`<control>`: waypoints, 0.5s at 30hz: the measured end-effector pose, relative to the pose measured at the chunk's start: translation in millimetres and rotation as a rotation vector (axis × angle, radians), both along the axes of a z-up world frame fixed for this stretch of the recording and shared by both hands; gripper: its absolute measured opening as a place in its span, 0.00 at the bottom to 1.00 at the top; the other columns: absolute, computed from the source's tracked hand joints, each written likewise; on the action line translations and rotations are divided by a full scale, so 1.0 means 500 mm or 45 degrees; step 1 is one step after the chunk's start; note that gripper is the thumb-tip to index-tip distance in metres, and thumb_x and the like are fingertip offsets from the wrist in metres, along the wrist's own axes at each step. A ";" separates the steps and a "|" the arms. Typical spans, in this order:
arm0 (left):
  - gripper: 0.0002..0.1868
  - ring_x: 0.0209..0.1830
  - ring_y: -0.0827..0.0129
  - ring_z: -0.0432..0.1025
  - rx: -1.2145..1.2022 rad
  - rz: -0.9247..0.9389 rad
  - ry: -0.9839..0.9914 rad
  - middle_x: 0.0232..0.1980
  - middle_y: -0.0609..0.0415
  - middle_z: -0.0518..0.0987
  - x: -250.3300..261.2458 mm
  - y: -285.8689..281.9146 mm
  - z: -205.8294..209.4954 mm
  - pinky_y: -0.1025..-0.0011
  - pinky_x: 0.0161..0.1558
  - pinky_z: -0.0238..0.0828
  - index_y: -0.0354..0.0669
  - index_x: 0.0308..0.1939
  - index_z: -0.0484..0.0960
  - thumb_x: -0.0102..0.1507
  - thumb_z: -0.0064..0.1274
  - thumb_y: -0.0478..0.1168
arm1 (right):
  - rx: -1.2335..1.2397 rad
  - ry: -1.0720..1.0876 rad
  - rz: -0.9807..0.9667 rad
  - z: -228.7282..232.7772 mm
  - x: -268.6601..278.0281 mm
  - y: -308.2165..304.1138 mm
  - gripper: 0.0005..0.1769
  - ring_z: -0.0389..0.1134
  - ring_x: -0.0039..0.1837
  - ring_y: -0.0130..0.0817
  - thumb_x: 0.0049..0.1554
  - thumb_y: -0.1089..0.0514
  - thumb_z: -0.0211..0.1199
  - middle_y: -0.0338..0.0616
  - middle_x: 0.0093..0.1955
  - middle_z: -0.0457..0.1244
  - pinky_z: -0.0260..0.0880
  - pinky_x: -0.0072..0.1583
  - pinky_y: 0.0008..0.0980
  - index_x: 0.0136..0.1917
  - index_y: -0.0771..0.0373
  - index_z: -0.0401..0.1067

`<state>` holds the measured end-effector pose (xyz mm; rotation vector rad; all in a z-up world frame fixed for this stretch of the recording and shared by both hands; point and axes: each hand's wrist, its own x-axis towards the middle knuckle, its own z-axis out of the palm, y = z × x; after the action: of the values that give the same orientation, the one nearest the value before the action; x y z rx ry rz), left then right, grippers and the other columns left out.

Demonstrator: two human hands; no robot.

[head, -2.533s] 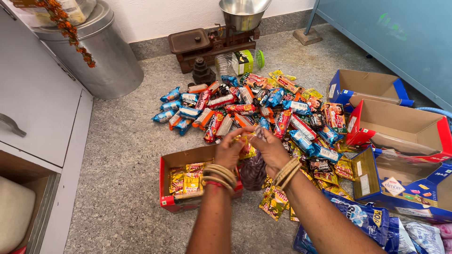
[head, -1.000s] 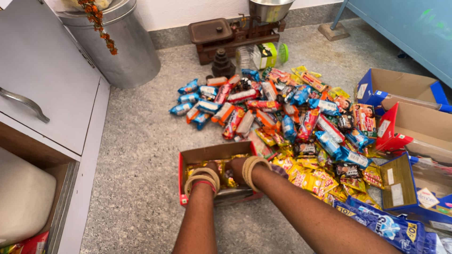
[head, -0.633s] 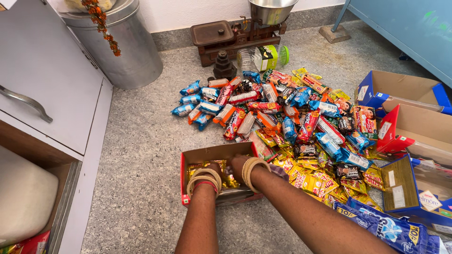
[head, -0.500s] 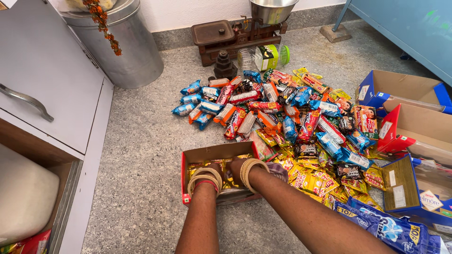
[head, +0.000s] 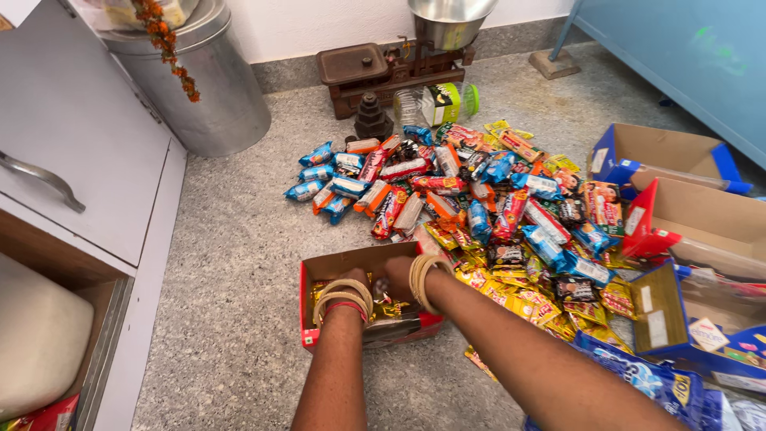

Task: The person sorts a large pile of assorted snack packets on the floor, picking up yellow-wrapped items and placing them into a red cardboard box. The person continues to pick and place snacks into the box throughout the clip.

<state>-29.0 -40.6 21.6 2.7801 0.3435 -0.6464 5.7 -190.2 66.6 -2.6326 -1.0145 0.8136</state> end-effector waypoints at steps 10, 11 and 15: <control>0.16 0.59 0.46 0.75 -0.239 -0.057 -0.256 0.57 0.38 0.80 0.017 -0.158 0.201 0.50 0.57 0.73 0.47 0.56 0.84 0.64 0.55 0.39 | 0.587 0.006 -0.067 0.092 0.056 -0.191 0.23 0.72 0.57 0.39 0.47 0.64 0.64 0.47 0.55 0.71 0.71 0.61 0.37 0.58 0.58 0.76; 0.17 0.59 0.46 0.75 -0.279 -0.070 -0.288 0.57 0.38 0.80 0.014 -0.180 0.210 0.51 0.57 0.73 0.46 0.56 0.82 0.63 0.56 0.40 | 0.612 0.019 -0.101 0.093 0.060 -0.220 0.25 0.73 0.57 0.37 0.45 0.65 0.64 0.45 0.54 0.71 0.71 0.60 0.37 0.58 0.58 0.75; 0.16 0.57 0.46 0.76 -0.383 -0.117 -0.370 0.54 0.37 0.81 0.010 -0.285 0.211 0.52 0.58 0.72 0.47 0.54 0.82 0.64 0.56 0.44 | 0.476 0.053 -0.217 0.066 0.077 -0.336 0.18 0.72 0.52 0.32 0.49 0.63 0.65 0.42 0.49 0.73 0.73 0.58 0.34 0.55 0.60 0.77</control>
<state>-23.8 -183.3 127.0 2.5584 0.0522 -0.2773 44.0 -358.1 99.7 -2.3333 -0.8246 0.5737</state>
